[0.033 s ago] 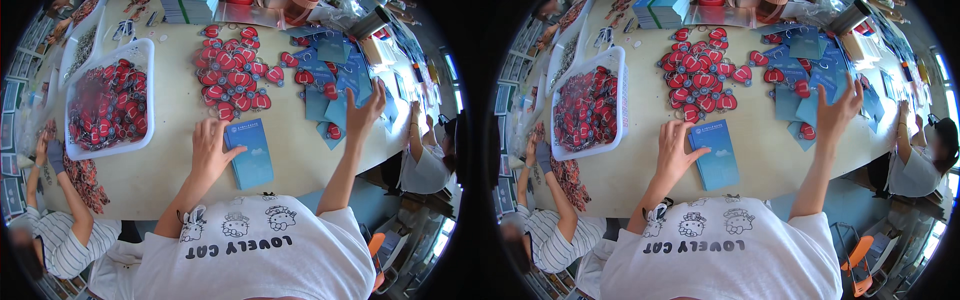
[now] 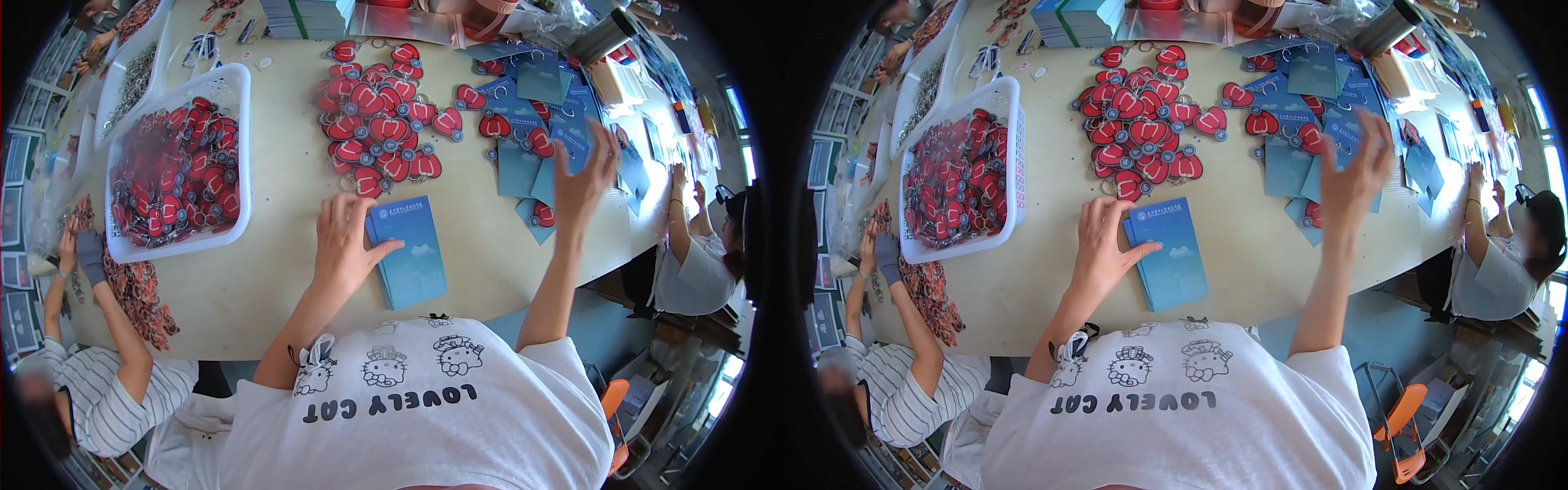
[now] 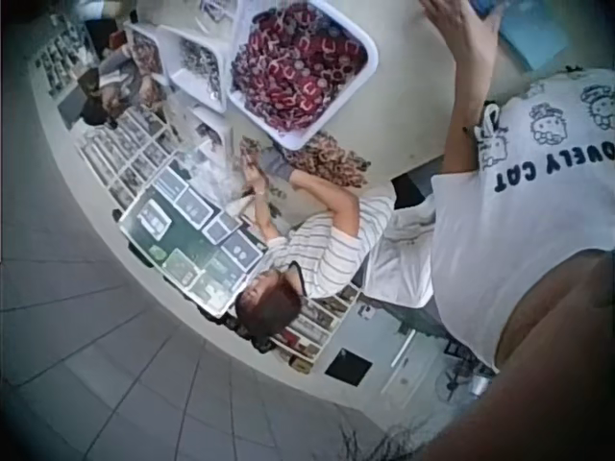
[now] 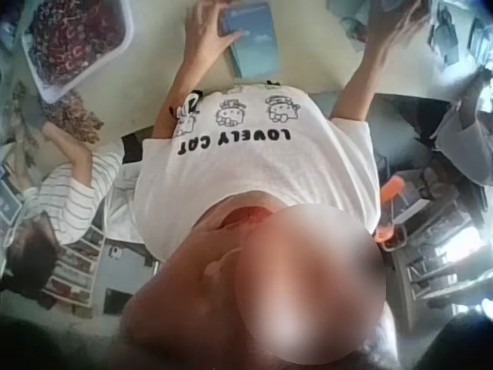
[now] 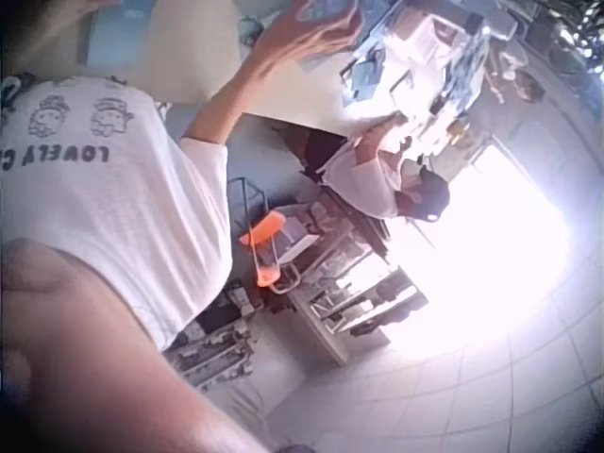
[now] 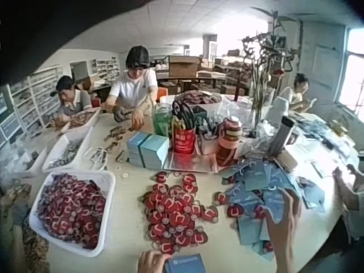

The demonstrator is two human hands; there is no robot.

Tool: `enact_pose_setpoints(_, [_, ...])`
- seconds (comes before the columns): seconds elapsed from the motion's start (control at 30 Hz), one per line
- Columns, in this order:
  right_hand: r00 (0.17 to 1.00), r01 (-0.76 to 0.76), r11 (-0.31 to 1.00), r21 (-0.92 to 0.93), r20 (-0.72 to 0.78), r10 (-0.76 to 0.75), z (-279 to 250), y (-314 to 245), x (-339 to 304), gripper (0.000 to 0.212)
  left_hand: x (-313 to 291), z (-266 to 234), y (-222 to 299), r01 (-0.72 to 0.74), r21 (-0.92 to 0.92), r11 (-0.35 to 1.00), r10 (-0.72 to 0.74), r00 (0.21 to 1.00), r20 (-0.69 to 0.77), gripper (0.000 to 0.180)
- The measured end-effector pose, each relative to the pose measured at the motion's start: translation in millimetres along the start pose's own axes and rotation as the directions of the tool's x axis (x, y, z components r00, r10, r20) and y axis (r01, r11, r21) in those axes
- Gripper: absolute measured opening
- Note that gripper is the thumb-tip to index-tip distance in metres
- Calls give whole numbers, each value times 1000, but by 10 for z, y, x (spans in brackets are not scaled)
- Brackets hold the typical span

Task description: The person assembles heart-shaped keychains by attaching them to blue cardboard tags. They pick up a keychain from a pile on the table, thread the metal ring through a hole in the tag, and place the finished unit into a growing stack. The process is repeated continuously throughout the clip.

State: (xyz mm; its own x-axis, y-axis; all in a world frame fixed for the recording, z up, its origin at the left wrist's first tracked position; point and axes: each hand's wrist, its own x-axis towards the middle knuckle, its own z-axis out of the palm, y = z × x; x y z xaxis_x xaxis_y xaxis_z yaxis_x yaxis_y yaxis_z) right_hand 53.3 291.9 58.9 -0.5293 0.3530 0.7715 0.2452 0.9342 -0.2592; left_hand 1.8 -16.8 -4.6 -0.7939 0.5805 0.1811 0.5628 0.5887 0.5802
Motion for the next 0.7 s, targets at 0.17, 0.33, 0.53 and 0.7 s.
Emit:
enact_pose_setpoints(0.17, [609,185,813,552,584,-536,256,-476,-217,32,49,-4,-133,61,-401,914,-66,998,1,40])
enact_pose_setpoints(0.33, [616,80,790,609,593,-519,515,-515,-366,28,8,-133,-124,165,-738,654,-169,983,70,19])
enact_pose_setpoints(0.53, [808,30,845,533,484,-335,651,-358,-187,26,-10,-349,-174,393,-872,291,-251,911,327,9])
enact_pose_setpoints(0.7, [797,19,906,423,540,-269,1120,-440,109,24,42,-257,-53,356,-801,481,-248,932,265,15])
